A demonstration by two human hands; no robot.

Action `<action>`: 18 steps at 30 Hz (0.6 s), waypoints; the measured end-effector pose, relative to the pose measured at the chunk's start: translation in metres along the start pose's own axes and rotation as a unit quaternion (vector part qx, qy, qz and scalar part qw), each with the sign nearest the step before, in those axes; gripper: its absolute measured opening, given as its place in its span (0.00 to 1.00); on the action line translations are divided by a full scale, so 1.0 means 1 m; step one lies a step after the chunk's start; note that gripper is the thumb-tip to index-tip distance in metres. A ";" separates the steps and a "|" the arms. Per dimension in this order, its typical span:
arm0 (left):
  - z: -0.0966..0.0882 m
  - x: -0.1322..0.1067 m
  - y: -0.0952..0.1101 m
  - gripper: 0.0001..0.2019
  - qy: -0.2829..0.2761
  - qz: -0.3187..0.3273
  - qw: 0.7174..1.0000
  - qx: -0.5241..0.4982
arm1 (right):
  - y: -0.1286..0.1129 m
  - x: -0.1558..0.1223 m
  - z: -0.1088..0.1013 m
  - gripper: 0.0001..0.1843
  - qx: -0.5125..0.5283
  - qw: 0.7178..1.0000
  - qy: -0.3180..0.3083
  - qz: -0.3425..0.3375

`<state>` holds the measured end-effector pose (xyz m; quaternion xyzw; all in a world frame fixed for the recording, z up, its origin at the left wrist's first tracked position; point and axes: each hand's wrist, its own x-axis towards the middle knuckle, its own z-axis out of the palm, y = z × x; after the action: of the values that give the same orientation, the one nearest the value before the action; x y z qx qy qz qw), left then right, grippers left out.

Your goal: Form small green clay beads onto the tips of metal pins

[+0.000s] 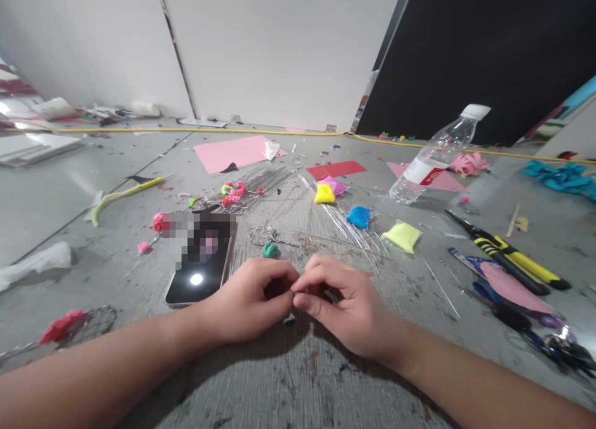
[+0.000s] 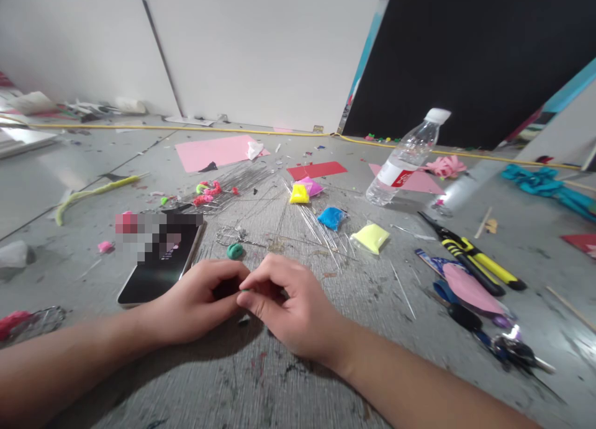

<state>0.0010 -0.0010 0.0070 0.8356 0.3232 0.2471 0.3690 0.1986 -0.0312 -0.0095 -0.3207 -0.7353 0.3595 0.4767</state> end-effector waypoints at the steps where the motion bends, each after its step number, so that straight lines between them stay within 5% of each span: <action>1: -0.001 0.000 0.000 0.09 -0.010 -0.011 1.000 -0.006 | 0.001 0.000 0.000 0.02 -0.001 1.000 -0.010 -0.012; 18: -0.006 0.002 -0.001 0.10 -0.035 -0.063 0.990 -0.124 | 0.004 0.000 -0.003 0.12 0.037 0.999 -0.014 -0.029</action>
<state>-0.0013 0.0035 0.0103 0.7694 0.3292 0.2318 0.4958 0.2019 -0.0284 -0.0121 -0.2766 -0.7370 0.3771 0.4879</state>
